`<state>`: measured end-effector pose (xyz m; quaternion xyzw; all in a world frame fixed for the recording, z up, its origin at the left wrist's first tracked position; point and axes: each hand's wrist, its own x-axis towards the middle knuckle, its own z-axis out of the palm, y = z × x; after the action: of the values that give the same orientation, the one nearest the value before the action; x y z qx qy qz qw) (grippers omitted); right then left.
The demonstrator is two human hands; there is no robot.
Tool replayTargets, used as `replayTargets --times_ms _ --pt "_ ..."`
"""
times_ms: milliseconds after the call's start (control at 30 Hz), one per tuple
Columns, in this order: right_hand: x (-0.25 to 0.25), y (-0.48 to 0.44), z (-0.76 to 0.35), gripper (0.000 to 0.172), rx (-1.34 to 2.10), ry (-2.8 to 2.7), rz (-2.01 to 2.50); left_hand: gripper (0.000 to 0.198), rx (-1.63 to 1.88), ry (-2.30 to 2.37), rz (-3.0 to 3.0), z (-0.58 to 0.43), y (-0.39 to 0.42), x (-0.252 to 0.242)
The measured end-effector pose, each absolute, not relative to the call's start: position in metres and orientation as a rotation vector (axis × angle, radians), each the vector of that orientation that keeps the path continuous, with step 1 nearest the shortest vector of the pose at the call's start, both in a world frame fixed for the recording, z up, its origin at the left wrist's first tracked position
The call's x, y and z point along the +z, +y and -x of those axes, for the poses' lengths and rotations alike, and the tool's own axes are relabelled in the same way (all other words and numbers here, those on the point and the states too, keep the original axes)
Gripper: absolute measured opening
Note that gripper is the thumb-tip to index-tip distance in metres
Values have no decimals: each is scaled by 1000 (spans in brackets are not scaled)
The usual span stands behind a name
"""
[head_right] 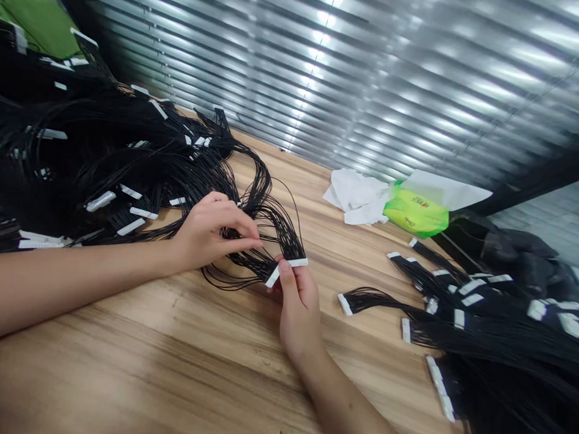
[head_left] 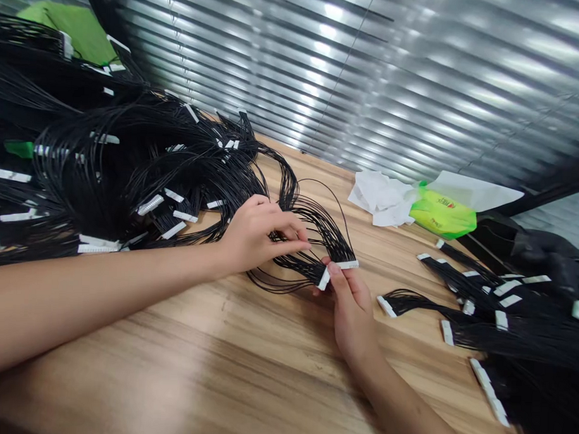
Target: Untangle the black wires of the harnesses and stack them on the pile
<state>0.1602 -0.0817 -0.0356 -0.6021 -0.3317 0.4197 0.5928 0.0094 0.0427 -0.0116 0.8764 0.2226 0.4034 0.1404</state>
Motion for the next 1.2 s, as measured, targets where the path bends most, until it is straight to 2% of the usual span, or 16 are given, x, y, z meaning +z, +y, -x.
replayTargets --times_ms 167,467,800,1200 --pt "-34 -82 -160 35 977 -772 1401 12 1232 427 -2798 -10 38 -9" --pt "-36 -81 -160 34 949 -806 1402 17 1245 331 -3025 -12 34 -5" --pt "-37 -92 -157 22 938 -848 1194 8 1507 157 -2806 -8 33 -3" --pt "-35 -90 -157 23 863 -871 1249 11 1435 70 -2739 -11 36 -8"
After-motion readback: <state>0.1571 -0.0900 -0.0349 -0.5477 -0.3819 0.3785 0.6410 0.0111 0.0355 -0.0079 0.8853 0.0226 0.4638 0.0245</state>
